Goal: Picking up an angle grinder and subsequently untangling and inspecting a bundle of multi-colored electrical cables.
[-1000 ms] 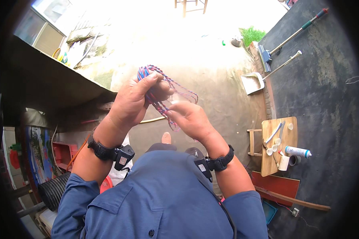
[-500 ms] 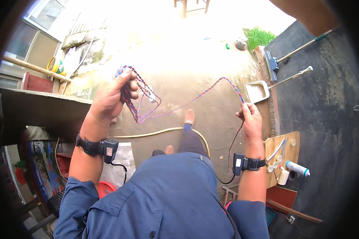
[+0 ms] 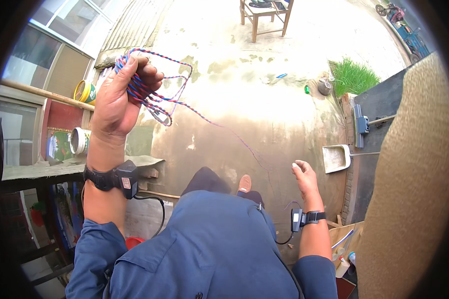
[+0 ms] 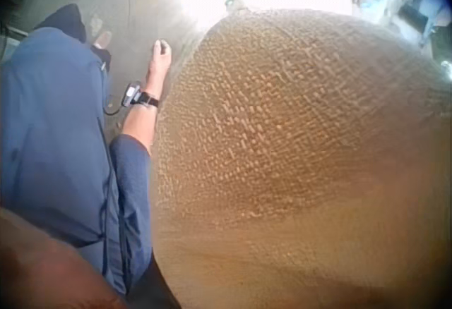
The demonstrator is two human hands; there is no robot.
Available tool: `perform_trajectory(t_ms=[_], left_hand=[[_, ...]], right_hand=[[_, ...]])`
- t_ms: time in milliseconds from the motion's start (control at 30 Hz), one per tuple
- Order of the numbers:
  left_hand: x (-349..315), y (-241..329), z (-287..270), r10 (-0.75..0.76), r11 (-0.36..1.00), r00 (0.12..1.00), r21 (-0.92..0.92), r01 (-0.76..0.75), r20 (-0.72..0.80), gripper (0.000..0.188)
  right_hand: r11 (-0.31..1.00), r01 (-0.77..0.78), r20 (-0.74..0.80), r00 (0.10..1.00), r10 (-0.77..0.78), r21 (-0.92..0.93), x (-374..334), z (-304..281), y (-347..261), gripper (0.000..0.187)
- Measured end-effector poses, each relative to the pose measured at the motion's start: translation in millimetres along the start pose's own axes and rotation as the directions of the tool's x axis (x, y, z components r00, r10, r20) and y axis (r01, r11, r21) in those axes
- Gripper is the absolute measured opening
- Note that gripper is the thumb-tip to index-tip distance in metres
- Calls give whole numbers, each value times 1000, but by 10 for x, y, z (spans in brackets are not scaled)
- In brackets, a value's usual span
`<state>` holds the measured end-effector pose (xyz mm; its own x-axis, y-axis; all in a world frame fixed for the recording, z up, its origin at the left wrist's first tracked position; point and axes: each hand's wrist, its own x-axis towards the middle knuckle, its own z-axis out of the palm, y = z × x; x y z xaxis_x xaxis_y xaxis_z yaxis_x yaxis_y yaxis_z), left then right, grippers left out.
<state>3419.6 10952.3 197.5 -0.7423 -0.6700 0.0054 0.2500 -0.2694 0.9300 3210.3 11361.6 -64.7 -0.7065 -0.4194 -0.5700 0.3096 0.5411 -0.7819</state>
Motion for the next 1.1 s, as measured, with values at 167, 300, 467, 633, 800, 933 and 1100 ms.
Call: perform_trajectory(t_ms=[167,300,467,633,800,933,1100], left_hand=[[685,-429,220,-116,993,982,22,114,146,22],[1254,-741,356,-285,958,921,73,275,265,24],[1814,-863,520,-446,894,790,156,421,420,21],[2427,-936,603,-406,896,735,77,438,543,21],[3040,-1048,656,-429,890,674,152,431,602,25],[3560,-1141,792,-573,809,599,271,521,559,26],[4335,-1218,961,-562,827,702,286,484,437,30]], right_hand=[[934,354,215,910,-354,39,384,761,-1538,45],[762,648,211,744,-634,4,453,1289,-2530,44],[786,526,212,769,-603,326,672,1571,-3087,38],[827,474,114,844,-525,301,1018,1510,-3436,25],[873,480,-26,877,-480,87,1312,1222,-3655,20],[865,499,-72,866,-495,56,1695,849,-3826,18],[832,461,-325,873,-363,308,2295,105,-3822,18]])
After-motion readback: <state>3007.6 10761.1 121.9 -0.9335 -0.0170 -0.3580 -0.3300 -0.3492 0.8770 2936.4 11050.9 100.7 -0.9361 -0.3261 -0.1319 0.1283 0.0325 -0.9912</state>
